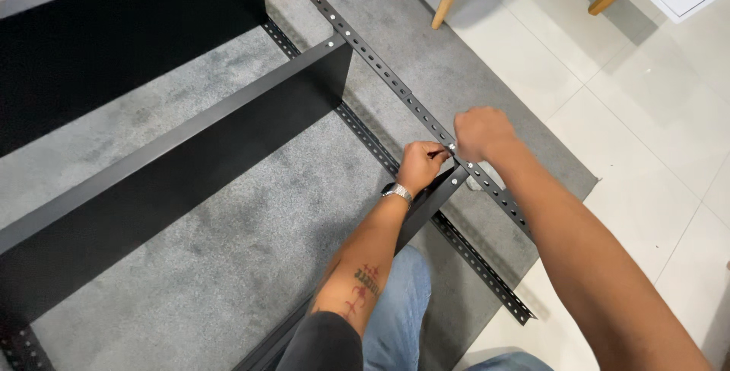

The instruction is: The person assembles a black metal shelf by hand and using a screwdriver. They pick up small nuts and bolts from a plastic bag, align the metal frame components with the black shelves, and fasten them together.

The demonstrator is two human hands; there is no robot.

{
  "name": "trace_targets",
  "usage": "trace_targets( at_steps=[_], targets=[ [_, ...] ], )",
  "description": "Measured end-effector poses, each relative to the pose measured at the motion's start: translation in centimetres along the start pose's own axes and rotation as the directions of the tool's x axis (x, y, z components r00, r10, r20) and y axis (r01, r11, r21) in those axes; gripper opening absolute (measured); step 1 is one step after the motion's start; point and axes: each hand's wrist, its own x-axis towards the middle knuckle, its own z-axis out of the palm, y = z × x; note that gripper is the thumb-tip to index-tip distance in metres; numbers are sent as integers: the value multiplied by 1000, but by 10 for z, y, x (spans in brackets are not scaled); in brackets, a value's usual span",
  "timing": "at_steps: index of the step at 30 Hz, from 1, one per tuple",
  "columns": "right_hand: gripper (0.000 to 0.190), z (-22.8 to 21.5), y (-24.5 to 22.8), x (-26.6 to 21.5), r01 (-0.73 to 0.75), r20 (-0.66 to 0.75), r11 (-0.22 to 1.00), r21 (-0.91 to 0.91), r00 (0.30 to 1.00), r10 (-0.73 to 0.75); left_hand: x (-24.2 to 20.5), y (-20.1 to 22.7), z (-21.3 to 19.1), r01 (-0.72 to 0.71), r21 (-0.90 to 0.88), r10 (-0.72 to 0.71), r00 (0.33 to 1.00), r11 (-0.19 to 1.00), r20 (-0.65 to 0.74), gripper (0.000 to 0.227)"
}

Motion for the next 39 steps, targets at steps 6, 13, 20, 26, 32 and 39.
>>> trace_targets(
  at_steps=[6, 13, 20, 26, 32, 39],
  targets=[
    [30, 26, 28, -80, -23, -107, 983, 184, 993, 43, -3, -12, 8, 577, -407, -465, 815, 708, 346, 10],
    [32, 30, 34, -107, 101, -146, 965, 244, 987, -67, 8, -3, 0, 861, -395, -571, 508, 320, 645, 9],
    [25, 54, 41, -63, 136, -137, 982, -132, 978, -154, 14, 22, 8, 820, -336, -589, 568, 463, 575, 26],
    [23, 41, 48, -72, 158, -112, 969, -188, 977, -181, 6, 37, 18, 802, -410, -665, 592, 433, 456, 22],
    [20, 41, 45, -82, 204, -160, 979, -10, 966, -203, 12, -49, 62, 804, -418, -691, 584, 422, 426, 24],
    [21, 36, 46, -83, 166, -175, 986, -36, 970, -169, 13, 8, 34, 832, -439, -723, 530, 340, 444, 31]
  ],
)
